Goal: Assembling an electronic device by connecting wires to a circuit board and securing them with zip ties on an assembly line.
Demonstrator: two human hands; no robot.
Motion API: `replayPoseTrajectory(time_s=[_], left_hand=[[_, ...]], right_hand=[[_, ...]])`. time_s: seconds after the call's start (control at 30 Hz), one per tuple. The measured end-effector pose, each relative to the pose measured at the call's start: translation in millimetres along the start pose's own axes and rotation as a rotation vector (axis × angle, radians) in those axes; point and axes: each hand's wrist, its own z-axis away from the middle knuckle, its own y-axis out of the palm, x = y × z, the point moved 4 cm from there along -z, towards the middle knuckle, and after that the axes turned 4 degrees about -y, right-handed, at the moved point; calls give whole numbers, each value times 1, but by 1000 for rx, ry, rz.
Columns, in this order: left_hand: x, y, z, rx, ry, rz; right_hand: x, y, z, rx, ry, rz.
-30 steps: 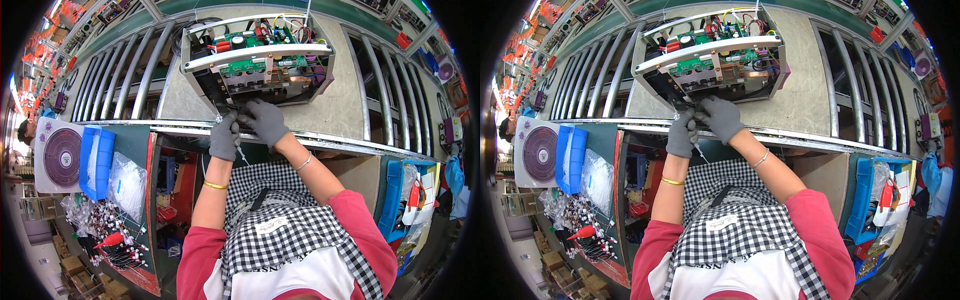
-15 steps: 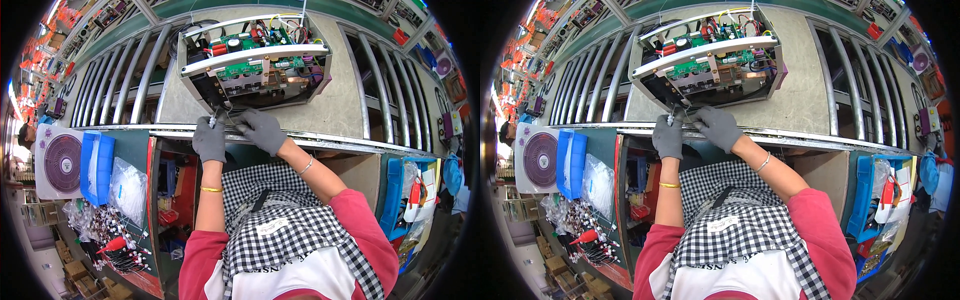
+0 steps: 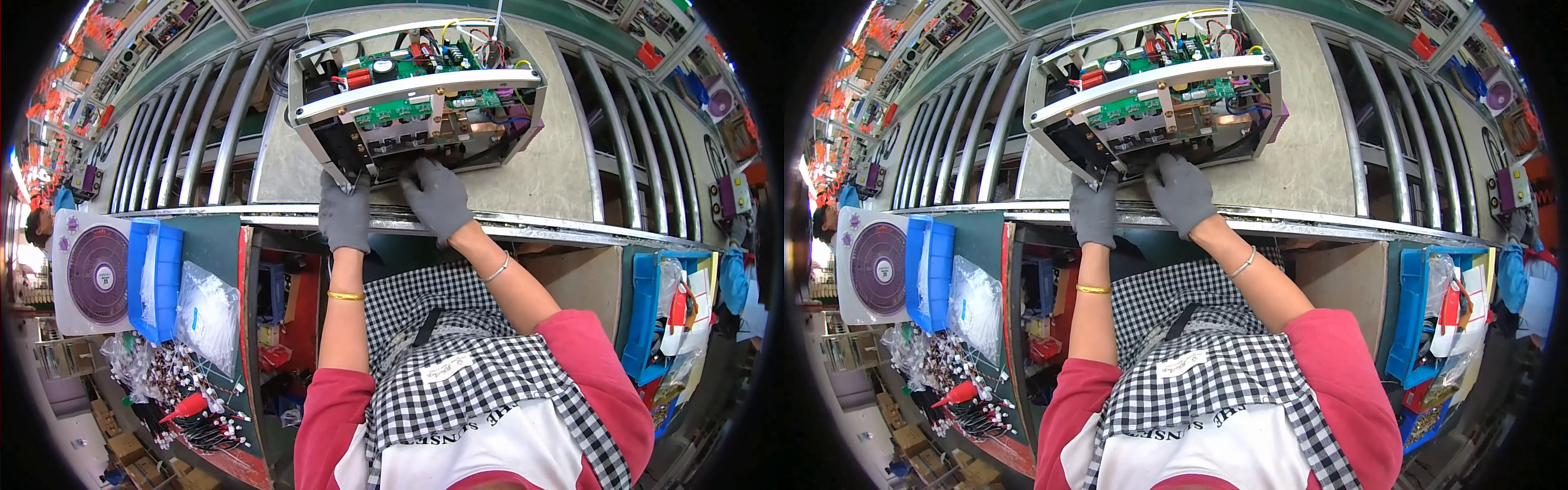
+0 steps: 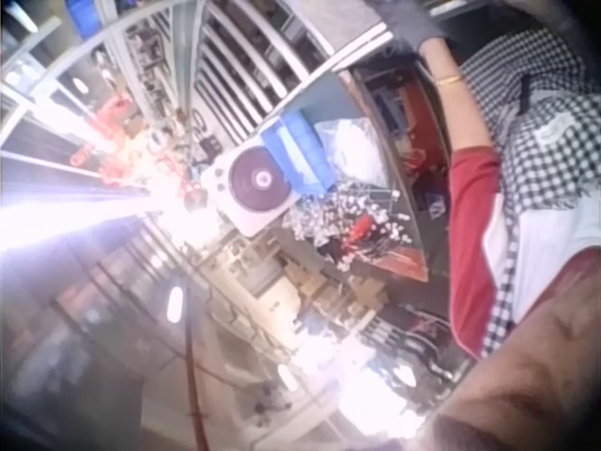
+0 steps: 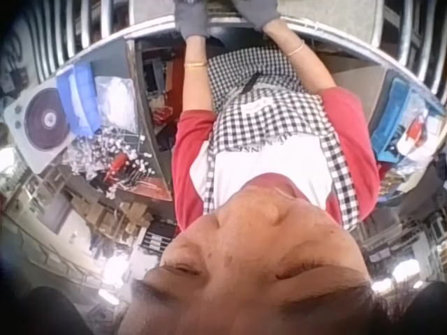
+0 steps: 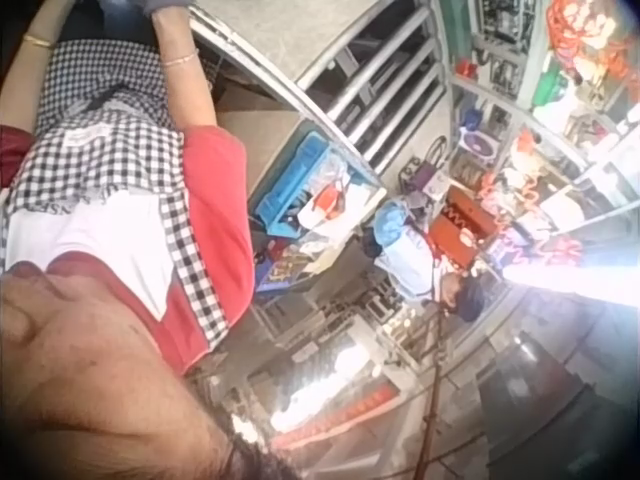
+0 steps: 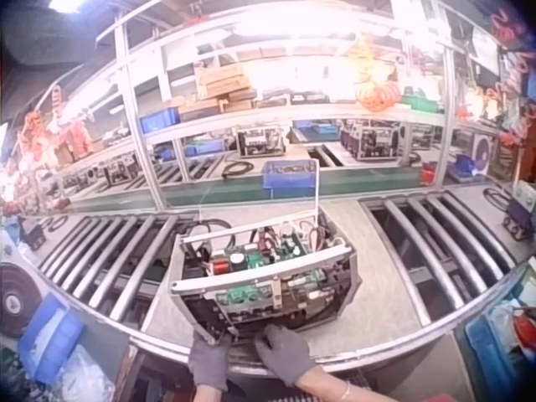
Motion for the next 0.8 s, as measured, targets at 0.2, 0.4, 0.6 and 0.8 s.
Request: replayPoseTrajectory(time_s=[0.2,0.4,0.6,0.8], left_hand=[[0,-3,0,-24,15,6],[-4,-1,0,31,10,32],[-2,-2,-1,1,16,-35],[3,-2,-1,36,-31,-19]], right_hand=[[-6,-1,-9,-65,-7,-5],[-11,22,-1,-35,267,-643],[-15,38,-3,-34,360,-871],[-2,26,2,62,29,-350]])
